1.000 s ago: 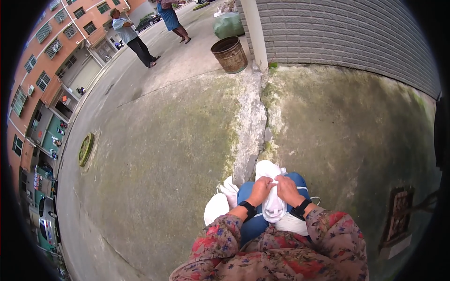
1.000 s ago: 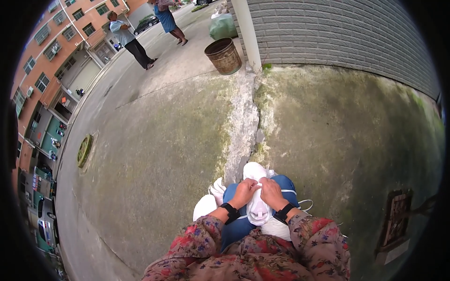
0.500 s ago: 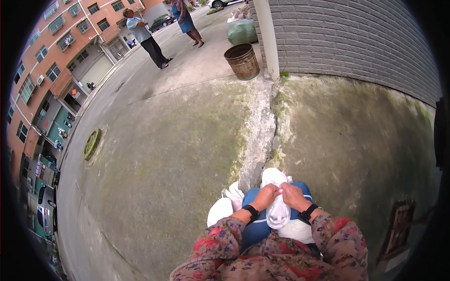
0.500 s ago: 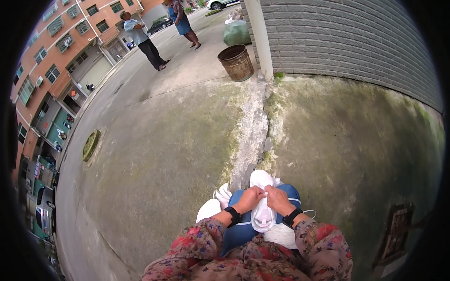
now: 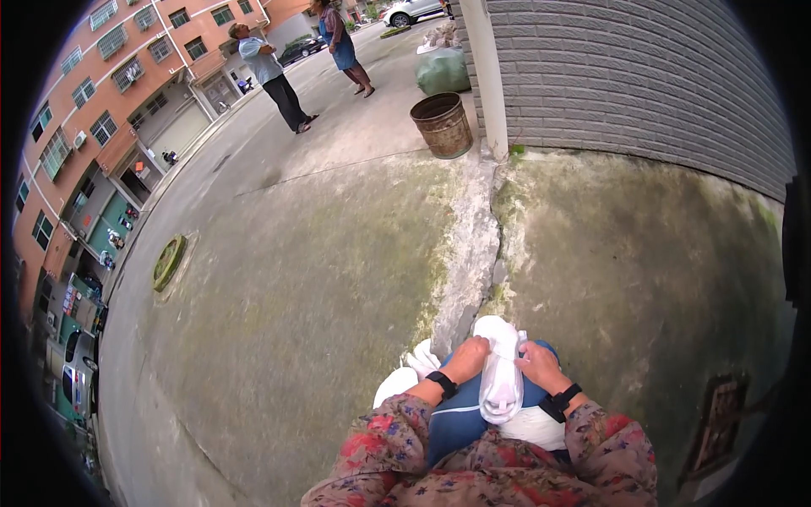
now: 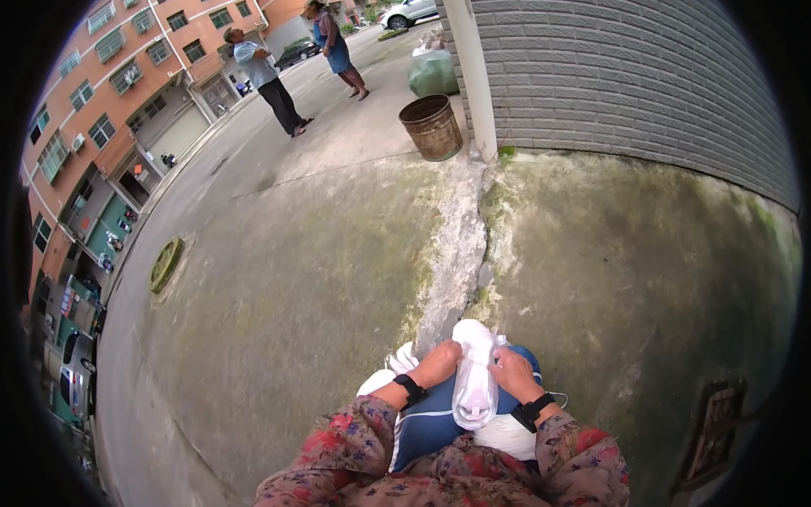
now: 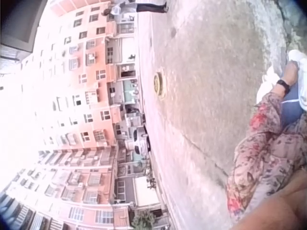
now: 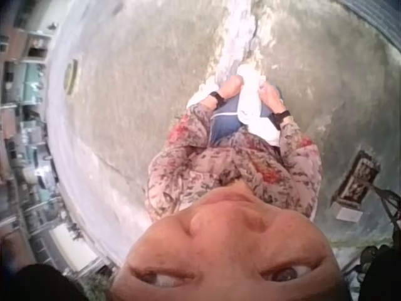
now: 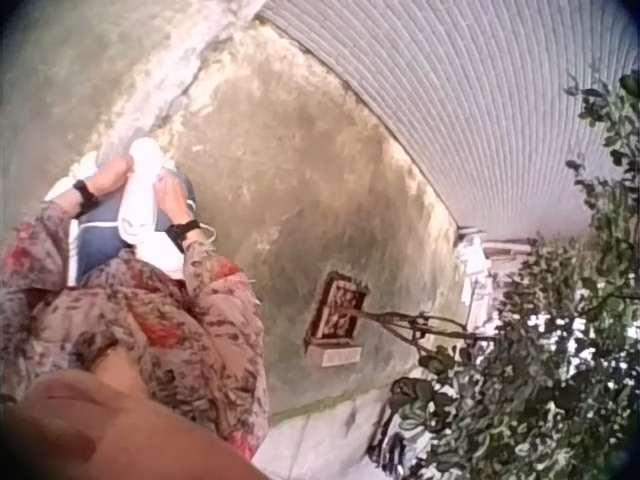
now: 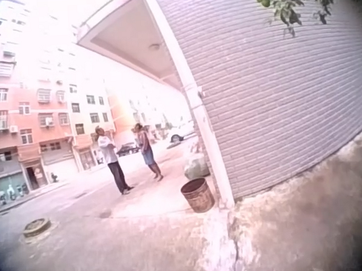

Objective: The recorder is lacing and tying the strings on several pairs of white shoes.

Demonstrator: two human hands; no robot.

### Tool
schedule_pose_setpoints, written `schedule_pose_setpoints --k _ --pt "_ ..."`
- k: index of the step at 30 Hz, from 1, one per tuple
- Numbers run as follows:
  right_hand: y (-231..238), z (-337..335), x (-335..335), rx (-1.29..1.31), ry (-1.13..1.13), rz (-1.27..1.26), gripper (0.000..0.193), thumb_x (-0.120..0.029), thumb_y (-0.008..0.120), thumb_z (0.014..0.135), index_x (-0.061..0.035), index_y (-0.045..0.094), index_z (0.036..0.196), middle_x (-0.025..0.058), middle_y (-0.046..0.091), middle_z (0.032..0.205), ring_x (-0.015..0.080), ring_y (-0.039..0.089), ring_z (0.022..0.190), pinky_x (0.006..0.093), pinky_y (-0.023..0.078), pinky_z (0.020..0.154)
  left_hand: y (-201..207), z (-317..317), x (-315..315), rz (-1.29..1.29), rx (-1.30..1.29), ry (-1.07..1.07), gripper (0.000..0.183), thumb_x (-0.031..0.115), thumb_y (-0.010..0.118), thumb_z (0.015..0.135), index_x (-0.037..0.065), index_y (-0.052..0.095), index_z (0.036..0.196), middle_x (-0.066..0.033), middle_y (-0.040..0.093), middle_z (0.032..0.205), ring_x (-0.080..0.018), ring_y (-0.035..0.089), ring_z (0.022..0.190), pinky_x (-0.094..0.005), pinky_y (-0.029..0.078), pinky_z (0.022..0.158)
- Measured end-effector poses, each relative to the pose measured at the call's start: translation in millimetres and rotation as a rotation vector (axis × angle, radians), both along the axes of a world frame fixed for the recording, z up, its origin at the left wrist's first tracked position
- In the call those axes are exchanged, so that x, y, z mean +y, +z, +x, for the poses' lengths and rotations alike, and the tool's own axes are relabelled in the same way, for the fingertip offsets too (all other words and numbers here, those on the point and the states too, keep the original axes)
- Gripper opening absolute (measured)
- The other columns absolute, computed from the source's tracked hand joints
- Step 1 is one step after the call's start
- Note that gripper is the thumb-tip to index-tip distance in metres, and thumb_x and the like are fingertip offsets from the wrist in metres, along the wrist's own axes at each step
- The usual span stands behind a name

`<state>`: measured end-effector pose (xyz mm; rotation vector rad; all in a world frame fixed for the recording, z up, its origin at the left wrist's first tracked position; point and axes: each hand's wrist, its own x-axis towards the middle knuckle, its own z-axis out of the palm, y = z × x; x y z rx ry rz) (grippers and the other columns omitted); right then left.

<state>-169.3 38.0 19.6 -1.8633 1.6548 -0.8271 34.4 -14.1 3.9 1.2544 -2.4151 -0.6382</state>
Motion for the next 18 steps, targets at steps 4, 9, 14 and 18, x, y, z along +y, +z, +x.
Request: schedule_pose_setpoints --k 4,9,14,18 --pt "-4.3 -60.9 10.4 -0.211 -0.087 0.324 0.019 -0.017 0.065 0.072 -0.0022 0.058 0.082 0.0064 0.059 0.066 0.02 0.058 0.06 0.0313 0.045 0.053 53.6 82.4 -25.2 -0.13 -0.045 0.613 0.013 0.014 0.048 0.083 0.001 0.048 0.08 -0.0222 0.056 0.078 -0.0401 0.055 0.074 -0.0474 0.043 0.064" --pt "35.6 -130.3 40.1 -0.758 -0.334 0.617 0.01 -0.013 0.063 0.076 -0.0045 0.061 0.082 -0.0036 0.052 0.061 0.0044 0.046 0.049 0.0209 0.039 0.042 97.6 279.0 -25.6 -0.471 0.46 1.364 0.016 0.013 0.042 0.088 0.0 0.044 0.079 -0.0111 0.053 0.066 -0.0194 0.053 0.052 -0.0336 0.044 0.048" --pt "61.6 -194.2 67.7 -1.253 -0.471 0.367 0.012 -0.017 0.06 0.081 -0.006 0.055 0.086 -0.0055 0.043 0.054 0.0031 0.034 0.038 0.0197 0.032 0.037 169.0 379.1 51.9 -0.534 1.151 1.741 0.025 0.017 0.032 0.09 -0.003 0.046 0.089 -0.0146 0.059 0.079 -0.0216 0.059 0.058 -0.0274 0.045 0.044" --pt "60.1 -256.2 83.4 -1.703 -0.682 0.075 0.008 -0.015 0.053 0.087 -0.0083 0.055 0.089 -0.0056 0.038 0.053 0.0027 0.03 0.038 0.0176 0.026 0.036 183.1 401.5 90.7 -0.553 1.443 1.802 0.023 0.015 0.031 0.089 -0.002 0.046 0.083 -0.0118 0.057 0.075 -0.0196 0.057 0.058 -0.0284 0.042 0.043"
